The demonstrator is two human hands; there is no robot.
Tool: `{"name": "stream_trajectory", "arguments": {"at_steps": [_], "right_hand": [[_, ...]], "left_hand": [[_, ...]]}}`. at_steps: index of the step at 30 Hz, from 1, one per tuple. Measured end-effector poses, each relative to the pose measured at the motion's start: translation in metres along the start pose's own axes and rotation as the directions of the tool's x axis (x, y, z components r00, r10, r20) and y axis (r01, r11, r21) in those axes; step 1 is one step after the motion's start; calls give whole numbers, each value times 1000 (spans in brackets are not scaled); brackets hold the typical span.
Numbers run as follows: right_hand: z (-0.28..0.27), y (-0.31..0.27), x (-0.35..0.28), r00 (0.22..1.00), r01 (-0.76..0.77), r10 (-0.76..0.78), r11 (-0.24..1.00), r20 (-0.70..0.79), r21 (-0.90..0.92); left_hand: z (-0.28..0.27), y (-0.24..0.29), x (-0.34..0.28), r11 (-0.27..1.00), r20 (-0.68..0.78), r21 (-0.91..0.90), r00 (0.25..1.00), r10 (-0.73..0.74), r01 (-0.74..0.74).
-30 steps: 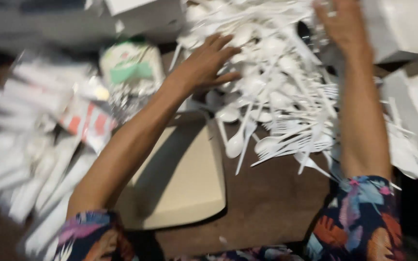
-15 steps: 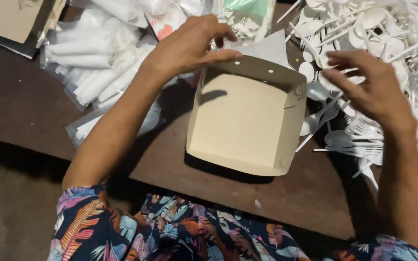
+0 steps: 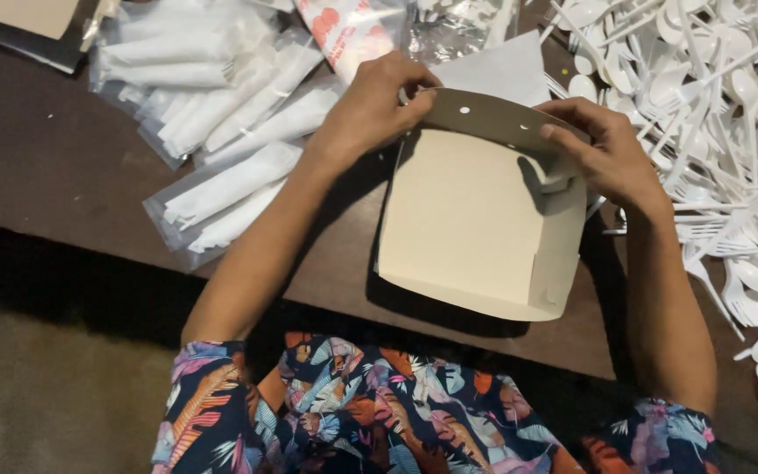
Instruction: Packing individually wrapped plastic cutlery sets into a cardboard box
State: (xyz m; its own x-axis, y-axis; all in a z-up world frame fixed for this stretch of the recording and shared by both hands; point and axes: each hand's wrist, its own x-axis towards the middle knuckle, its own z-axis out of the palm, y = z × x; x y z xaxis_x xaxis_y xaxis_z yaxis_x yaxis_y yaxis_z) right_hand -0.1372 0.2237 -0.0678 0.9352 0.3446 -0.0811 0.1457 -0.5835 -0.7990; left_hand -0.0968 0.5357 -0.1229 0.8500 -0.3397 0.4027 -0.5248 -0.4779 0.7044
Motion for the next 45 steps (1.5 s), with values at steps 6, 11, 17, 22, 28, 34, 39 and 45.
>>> {"name": "stream_trajectory", "arguments": {"at_steps": [6,11,17,22,28,34,39,45], "right_hand": [[7,23,1,994,-35,40,998,-97,52],[7,21,4,992,-64,73,994,-102,91],[-4,-19,9,996,25,-17,996,-91,89],[-8,-38,55,958,190,-178,981,-225,33],[42,-118,114,970,224,-229,972,-82,-65],[121,-183,159,986,51,-33,993,164,-103],[179,-214,182,947,-128,158,984,279,-122],[201,-224,187,944,-211,227,973,240,-88]], "left_hand": [[-1,13,0,982,19,-67,984,-176,177],[0,18,-1,986,-40,-141,994,-101,94],[-14,18,-6,988,-117,-152,992,-44,26],[-24,7,0,989,-233,-67,966,112,-130],[-105,-16,-6,992,-407,-72,911,64,-103],[-198,-91,-47,885,-432,465,878,205,22],[-203,-94,-81,912,-437,325,895,-88,248],[-193,-83,-74,818,-240,297,868,-436,493]]}}
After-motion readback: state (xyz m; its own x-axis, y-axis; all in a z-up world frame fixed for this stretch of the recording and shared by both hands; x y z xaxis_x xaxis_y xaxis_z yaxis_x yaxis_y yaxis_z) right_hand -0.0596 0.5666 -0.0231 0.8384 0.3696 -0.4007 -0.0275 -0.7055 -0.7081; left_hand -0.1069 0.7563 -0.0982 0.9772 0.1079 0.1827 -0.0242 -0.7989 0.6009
